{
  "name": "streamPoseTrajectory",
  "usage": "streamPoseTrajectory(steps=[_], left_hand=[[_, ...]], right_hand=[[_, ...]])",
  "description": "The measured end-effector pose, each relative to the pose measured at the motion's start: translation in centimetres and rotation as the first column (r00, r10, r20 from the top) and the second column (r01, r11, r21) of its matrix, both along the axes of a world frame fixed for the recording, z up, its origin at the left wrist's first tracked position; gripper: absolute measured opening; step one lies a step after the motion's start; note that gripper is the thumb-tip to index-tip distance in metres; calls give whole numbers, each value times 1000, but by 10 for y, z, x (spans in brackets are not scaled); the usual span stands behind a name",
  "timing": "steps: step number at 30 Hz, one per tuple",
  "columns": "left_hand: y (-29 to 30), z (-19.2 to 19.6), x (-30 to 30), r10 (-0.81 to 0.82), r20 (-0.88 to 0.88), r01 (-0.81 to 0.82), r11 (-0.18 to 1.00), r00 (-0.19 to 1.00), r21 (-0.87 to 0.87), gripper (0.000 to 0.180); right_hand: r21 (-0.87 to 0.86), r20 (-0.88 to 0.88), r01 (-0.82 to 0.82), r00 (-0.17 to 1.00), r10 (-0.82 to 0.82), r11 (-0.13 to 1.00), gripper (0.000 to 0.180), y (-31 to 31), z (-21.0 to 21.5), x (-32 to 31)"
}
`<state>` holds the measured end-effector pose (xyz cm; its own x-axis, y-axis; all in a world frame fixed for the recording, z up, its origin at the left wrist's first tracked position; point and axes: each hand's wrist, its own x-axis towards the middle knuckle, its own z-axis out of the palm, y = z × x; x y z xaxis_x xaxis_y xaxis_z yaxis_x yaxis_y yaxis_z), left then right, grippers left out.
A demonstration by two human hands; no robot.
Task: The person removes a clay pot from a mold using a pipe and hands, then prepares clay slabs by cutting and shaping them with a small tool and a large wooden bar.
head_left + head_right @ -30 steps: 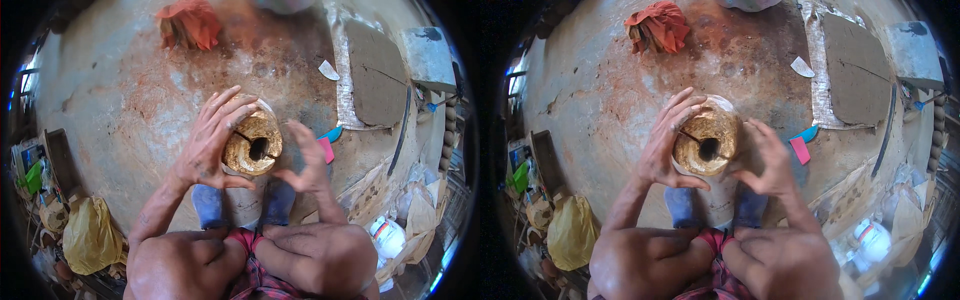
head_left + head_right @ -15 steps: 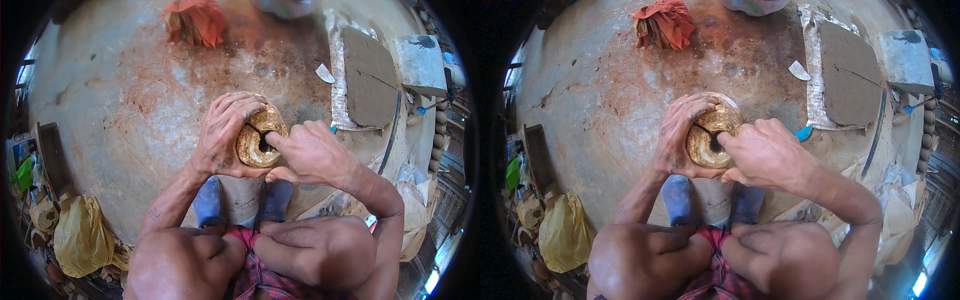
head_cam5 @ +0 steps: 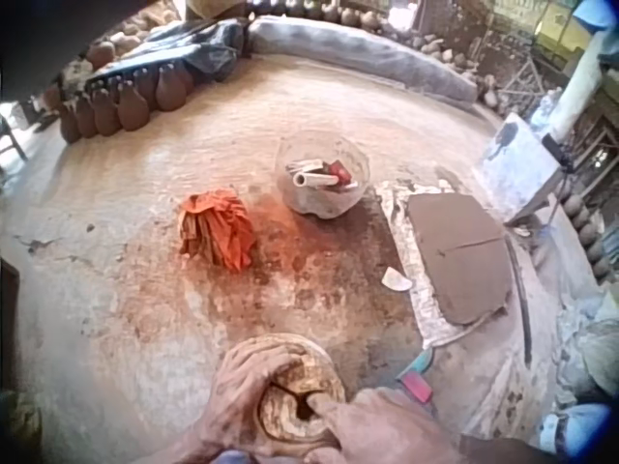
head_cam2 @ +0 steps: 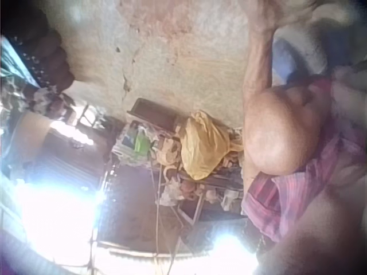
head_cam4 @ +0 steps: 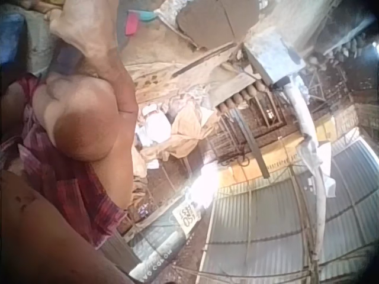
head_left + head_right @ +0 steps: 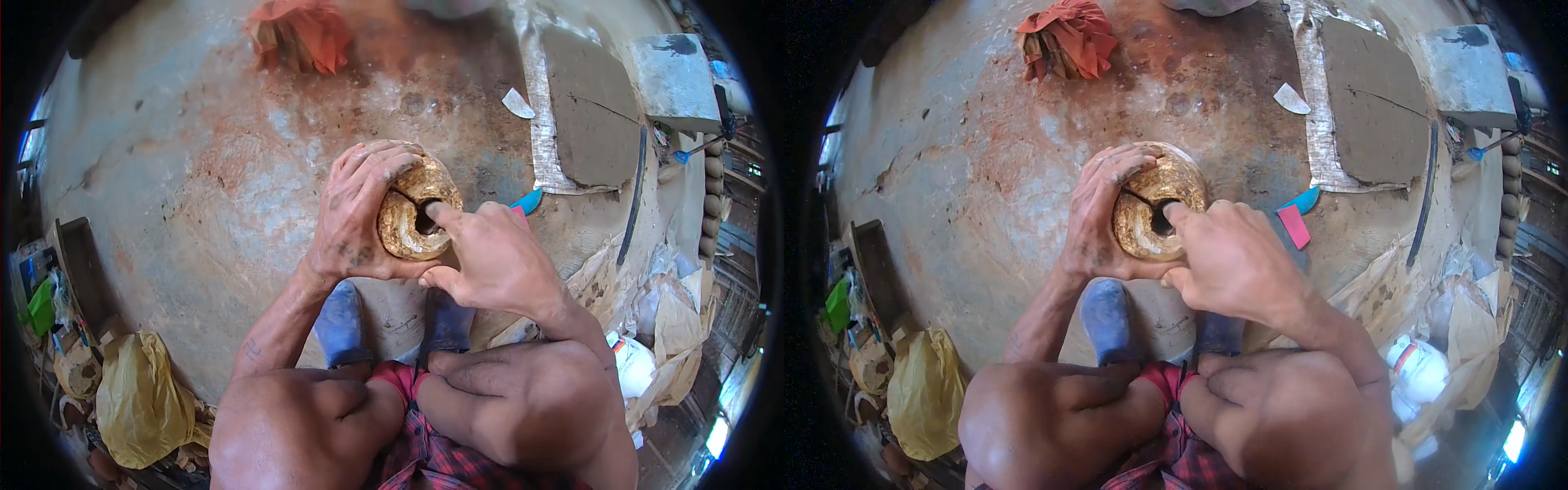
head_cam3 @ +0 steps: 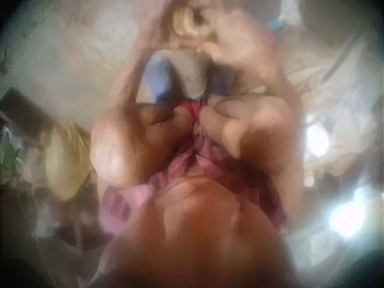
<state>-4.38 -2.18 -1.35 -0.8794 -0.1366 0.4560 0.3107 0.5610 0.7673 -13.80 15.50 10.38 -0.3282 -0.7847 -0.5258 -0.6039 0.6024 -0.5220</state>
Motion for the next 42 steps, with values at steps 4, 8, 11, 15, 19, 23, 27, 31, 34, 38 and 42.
streamPoseTrajectory(steps=[4,8,11,15,19,23,27,31,34,38,42], left_hand=[[1,0,0,-2,8,1,1000,1000,9,95],[4,-1,-2,-8,12,8,1000,1000,16,94],[0,2,-1,2,3,-2,1000,1000,-5,96],[-4,-9,0,-31,68,32,999,997,-27,99],[0,-17,2,-31,59,27,998,998,59,94],[4,-16,0,-8,79,5,999,997,37,95],[5,-3,-1,-23,70,18,997,997,74,101],[-1,-7,6,-5,108,-3,998,994,69,101],[5,-11,-2,-26,74,20,996,997,82,101],[4,-2,2,-14,100,2,993,995,121,102],[2,8,6,-116,1,116,990,993,75,86]], right_hand=[[-17,-6,43,999,-43,999,56,4,1,8],[-32,240,211,950,-198,977,65,0,-3,13],[-102,287,346,908,-305,933,70,4,-6,15],[-73,287,451,864,-414,890,71,-2,-5,14],[-21,329,477,833,-444,879,67,-7,-6,9],[-175,393,490,830,-396,854,63,-2,-24,19],[-260,296,377,907,-298,889,64,6,-27,22],[-233,152,292,953,-261,928,64,6,-18,11],[-127,239,276,941,-241,953,65,9,-12,3],[-250,125,174,981,-147,953,62,11,-14,8],[-433,199,512,857,-475,742,44,43,2,-17]])
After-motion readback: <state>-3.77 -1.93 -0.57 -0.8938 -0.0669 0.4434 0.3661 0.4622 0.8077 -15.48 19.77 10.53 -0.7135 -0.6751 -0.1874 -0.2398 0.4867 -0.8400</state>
